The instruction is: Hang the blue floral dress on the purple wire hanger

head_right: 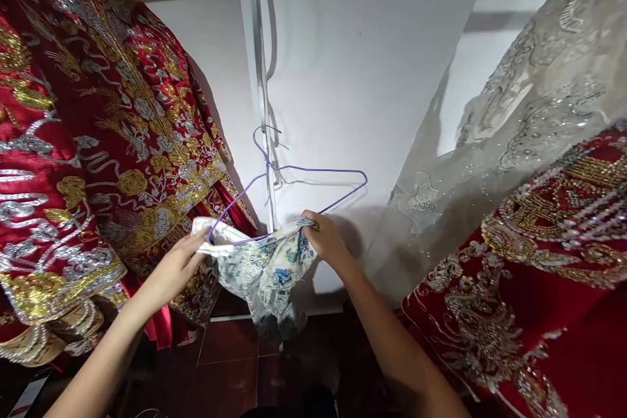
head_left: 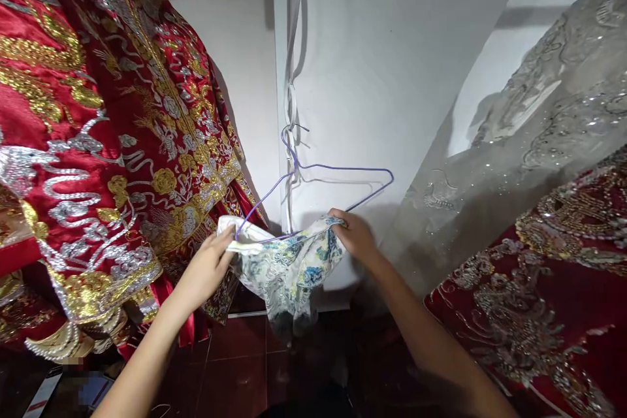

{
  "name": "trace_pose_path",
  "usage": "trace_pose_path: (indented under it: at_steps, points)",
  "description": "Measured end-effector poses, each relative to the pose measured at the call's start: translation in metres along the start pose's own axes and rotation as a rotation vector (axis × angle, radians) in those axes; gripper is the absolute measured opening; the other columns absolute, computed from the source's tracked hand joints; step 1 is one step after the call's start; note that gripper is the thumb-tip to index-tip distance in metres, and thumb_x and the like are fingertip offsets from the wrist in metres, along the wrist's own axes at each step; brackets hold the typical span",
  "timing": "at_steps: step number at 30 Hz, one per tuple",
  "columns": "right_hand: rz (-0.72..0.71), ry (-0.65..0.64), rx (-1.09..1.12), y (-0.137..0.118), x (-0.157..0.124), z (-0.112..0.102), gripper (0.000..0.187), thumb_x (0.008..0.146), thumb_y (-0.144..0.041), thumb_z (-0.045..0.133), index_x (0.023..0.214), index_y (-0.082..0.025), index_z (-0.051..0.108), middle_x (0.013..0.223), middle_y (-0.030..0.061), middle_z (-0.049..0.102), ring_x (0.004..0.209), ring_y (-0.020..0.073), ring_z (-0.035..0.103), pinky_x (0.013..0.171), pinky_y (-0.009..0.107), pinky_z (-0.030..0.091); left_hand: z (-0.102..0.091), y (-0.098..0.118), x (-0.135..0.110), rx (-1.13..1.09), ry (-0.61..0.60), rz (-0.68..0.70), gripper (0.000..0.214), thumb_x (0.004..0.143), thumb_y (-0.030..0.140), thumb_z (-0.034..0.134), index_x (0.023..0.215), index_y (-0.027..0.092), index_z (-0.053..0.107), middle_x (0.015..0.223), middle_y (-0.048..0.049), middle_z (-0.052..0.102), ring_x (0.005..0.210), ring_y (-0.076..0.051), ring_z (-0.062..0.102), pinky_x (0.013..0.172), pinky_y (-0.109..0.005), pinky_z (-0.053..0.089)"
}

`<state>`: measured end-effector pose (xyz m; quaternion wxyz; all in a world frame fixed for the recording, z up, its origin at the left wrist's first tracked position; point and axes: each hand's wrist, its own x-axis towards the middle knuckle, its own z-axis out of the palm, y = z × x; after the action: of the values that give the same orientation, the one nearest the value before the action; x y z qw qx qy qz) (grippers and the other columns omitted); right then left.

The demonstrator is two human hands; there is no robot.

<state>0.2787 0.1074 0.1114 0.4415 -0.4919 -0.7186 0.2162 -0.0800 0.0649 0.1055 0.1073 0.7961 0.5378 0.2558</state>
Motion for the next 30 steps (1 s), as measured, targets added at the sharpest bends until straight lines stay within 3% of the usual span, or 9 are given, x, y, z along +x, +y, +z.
trace_pose_path:
  at_steps: [6, 11, 13, 16, 18, 21, 24, 28, 30]
  points:
    - [-0.038, -0.008, 0.094, -0.007, -0.013, 0.011, 0.013, 0.072, -0.017, 0.045, 0.077, -0.022, 0.057, 0.069, -0.0016, 0.054, 0.069, 0.0174, 0.05, 0.065, 0.027, 0.039, -0.005, 0.038, 0.049, -0.18, 0.195, 0.105, 0.037, 0.094, 0.029, 0.045, 0.13, 0.022, 0.055, 0.134, -0.0102, 0.063, 0.122, -0.029, 0.06, 0.103, -0.044, 0.047]
    - [-0.074, -0.14, 0.136, -0.021, -0.015, 0.011, 0.029, 0.072, -0.014, 0.045, 0.09, -0.022, 0.066, 0.075, -0.0008, 0.063, 0.073, 0.0185, 0.058, 0.068, 0.028, 0.044, -0.011, 0.05, 0.08, -0.135, 0.314, 0.215, 0.039, 0.094, 0.019, 0.043, 0.13, 0.021, 0.057, 0.129, -0.0089, 0.064, 0.12, -0.026, 0.06, 0.104, -0.039, 0.045]
    - [-0.065, -0.032, 0.091, -0.021, -0.014, -0.002, 0.046, 0.068, -0.011, 0.049, 0.109, -0.025, 0.066, 0.074, -0.0014, 0.064, 0.068, 0.0177, 0.057, 0.065, 0.027, 0.044, -0.015, 0.045, 0.089, -0.118, 0.301, 0.229, 0.036, 0.094, 0.019, 0.043, 0.126, 0.021, 0.06, 0.124, -0.0084, 0.066, 0.116, -0.025, 0.061, 0.102, -0.037, 0.046]
    - [0.03, 0.327, 0.025, -0.018, -0.015, -0.032, 0.073, 0.067, -0.012, 0.057, 0.139, -0.024, 0.048, 0.068, -0.0033, 0.061, 0.061, 0.0172, 0.055, 0.058, 0.026, 0.042, -0.02, 0.038, 0.093, -0.096, 0.28, 0.229, 0.032, 0.095, 0.021, 0.044, 0.122, 0.021, 0.062, 0.119, -0.0084, 0.066, 0.112, -0.026, 0.062, 0.099, -0.038, 0.047]
    - [0.105, 0.51, -0.02, -0.016, -0.014, -0.053, 0.078, 0.068, -0.017, 0.063, 0.144, -0.021, 0.043, 0.066, -0.0031, 0.06, 0.06, 0.0174, 0.055, 0.056, 0.026, 0.042, -0.022, 0.038, 0.091, -0.078, 0.253, 0.24, 0.031, 0.097, 0.024, 0.044, 0.121, 0.021, 0.062, 0.114, -0.0085, 0.064, 0.107, -0.025, 0.061, 0.095, -0.037, 0.047]
    - [0.137, 0.597, -0.066, -0.019, -0.011, -0.076, 0.077, 0.071, -0.02, 0.064, 0.145, -0.023, 0.044, 0.069, -0.0023, 0.061, 0.059, 0.0158, 0.053, 0.055, 0.025, 0.04, -0.023, 0.044, 0.088, -0.055, 0.235, 0.265, 0.032, 0.099, 0.025, 0.042, 0.124, 0.02, 0.062, 0.108, -0.0085, 0.059, 0.103, -0.023, 0.058, 0.092, -0.035, 0.047]
    - [0.125, 0.511, -0.103, -0.025, -0.004, -0.092, 0.063, 0.073, -0.022, 0.063, 0.136, -0.023, 0.057, 0.065, -0.0034, 0.056, 0.057, 0.0145, 0.05, 0.053, 0.025, 0.037, -0.024, 0.046, 0.09, -0.049, 0.246, 0.285, 0.032, 0.099, 0.026, 0.043, 0.123, 0.02, 0.062, 0.107, -0.0088, 0.055, 0.104, -0.023, 0.056, 0.093, -0.035, 0.046]
    - [0.127, 0.279, -0.123, -0.029, 0.005, -0.114, 0.018, 0.073, -0.032, 0.07, 0.083, -0.018, 0.075, 0.055, -0.0019, 0.051, 0.055, 0.0148, 0.05, 0.05, 0.026, 0.034, -0.029, 0.036, 0.091, -0.042, 0.335, 0.267, 0.03, 0.099, 0.028, 0.043, 0.118, 0.02, 0.065, 0.109, -0.0097, 0.056, 0.107, -0.024, 0.055, 0.095, -0.037, 0.045]
    - [0.075, 0.221, -0.1, -0.026, 0.007, -0.123, 0.023, 0.069, -0.039, 0.079, 0.069, -0.018, 0.072, 0.059, 0.0008, 0.058, 0.058, 0.0178, 0.057, 0.052, 0.027, 0.039, -0.033, 0.028, 0.088, -0.064, 0.408, 0.22, 0.031, 0.099, 0.029, 0.045, 0.122, 0.021, 0.064, 0.113, -0.0093, 0.058, 0.11, -0.024, 0.056, 0.097, -0.037, 0.044]
